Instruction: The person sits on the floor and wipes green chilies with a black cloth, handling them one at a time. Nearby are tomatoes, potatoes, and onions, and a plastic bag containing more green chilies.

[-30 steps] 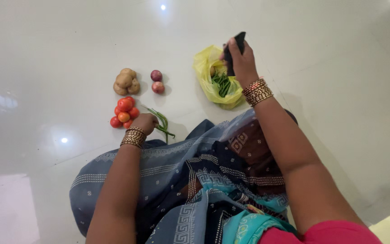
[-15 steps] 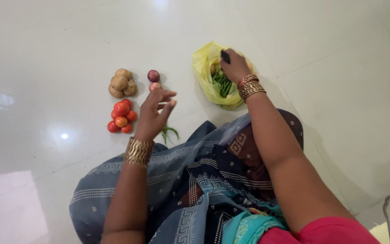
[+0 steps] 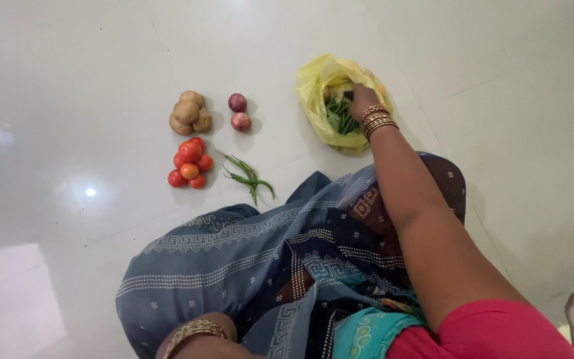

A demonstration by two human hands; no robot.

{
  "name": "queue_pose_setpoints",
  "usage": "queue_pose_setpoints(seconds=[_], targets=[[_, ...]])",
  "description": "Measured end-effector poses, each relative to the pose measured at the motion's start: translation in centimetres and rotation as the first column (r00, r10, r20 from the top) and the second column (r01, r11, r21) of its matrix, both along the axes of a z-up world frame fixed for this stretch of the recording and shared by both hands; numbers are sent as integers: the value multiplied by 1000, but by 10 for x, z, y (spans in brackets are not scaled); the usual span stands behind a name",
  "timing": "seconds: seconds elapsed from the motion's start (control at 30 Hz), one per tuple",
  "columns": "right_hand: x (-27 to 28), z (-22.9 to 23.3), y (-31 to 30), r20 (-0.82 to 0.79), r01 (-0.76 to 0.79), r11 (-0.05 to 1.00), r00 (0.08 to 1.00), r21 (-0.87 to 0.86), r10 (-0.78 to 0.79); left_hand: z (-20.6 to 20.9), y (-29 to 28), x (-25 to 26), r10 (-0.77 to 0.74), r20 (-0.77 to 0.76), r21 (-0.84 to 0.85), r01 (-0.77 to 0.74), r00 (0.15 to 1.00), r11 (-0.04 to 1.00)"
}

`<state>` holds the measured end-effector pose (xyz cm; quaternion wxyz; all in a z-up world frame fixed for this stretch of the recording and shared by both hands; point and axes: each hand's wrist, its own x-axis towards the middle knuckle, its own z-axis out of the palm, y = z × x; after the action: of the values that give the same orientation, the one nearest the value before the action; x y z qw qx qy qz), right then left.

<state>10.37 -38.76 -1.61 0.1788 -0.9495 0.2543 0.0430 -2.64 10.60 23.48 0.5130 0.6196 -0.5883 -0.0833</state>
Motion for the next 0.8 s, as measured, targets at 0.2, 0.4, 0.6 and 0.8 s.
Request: queue_pose_setpoints(seconds=[0.2,0.4,0.6,0.8], targets=[[-3,1,5,-45,-67,998,997,4,67,-38,9,-12,297,-143,261,-253,944,931],[-3,18,48,-67,-95,994,993,50,98,-63,7,-25,358,-166,340,-287,919,895],[-4,30,61,-272,-105,993,955,55,116,-78,11,-36,311,-195,383,-220,930,897],[-2,33,51,-272,-16,999,962,44,27,-77,13,-39,192,-236,400,-84,953,913]])
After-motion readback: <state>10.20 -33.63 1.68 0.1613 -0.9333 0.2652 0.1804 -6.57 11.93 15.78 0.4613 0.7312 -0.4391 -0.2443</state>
